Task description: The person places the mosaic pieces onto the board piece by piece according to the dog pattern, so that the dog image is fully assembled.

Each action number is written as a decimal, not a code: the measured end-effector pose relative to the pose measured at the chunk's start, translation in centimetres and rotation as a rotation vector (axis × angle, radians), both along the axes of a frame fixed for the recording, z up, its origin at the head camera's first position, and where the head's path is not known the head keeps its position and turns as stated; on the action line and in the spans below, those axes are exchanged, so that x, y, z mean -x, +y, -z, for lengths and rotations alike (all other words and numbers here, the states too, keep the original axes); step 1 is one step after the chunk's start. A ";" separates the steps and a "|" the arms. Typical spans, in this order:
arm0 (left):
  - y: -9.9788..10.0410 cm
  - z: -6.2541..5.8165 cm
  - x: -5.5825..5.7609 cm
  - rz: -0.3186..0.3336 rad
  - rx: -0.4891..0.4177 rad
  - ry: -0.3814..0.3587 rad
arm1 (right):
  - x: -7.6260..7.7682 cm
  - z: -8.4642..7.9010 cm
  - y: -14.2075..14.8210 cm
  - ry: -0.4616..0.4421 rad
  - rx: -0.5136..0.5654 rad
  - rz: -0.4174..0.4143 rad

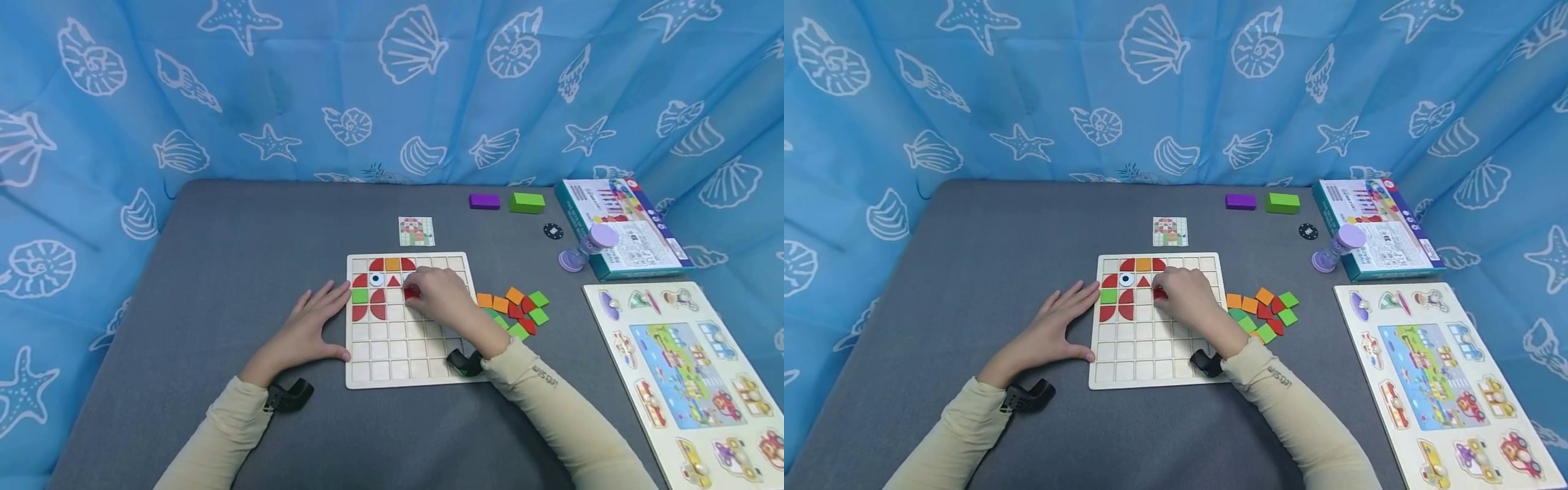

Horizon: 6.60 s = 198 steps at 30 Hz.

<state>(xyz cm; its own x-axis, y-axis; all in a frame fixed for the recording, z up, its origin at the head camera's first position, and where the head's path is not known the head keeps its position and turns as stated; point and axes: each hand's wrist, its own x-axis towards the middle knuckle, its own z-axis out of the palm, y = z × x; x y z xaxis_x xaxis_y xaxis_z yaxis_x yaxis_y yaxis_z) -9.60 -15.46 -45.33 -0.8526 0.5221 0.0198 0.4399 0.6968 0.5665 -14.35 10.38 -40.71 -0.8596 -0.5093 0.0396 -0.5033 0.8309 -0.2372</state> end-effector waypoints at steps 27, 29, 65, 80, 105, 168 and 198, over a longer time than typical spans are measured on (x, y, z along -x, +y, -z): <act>-0.1 -0.1 0.2 0.007 0.006 -0.024 | -2.4 -1.0 17.4 -0.081 0.121 0.209; 0.0 0.0 0.2 0.004 0.012 -0.023 | -2.7 -0.6 17.6 -0.091 0.116 0.177; 0.0 -0.1 0.1 0.007 0.001 -0.009 | -2.9 -0.4 16.6 -0.162 0.002 0.106; -0.1 0.0 0.2 0.014 0.000 -0.001 | -3.3 -0.4 15.7 -0.113 -0.059 0.148; 0.0 -0.2 0.3 0.011 0.004 -0.004 | -1.7 -0.1 1.0 0.122 -0.062 -0.111; -0.2 0.3 0.1 0.009 -0.003 -0.002 | -2.5 -0.7 0.6 0.065 0.020 -0.108; -0.3 0.2 0.3 0.014 -0.002 0.003 | -5.2 -0.5 11.8 -0.038 -0.036 0.287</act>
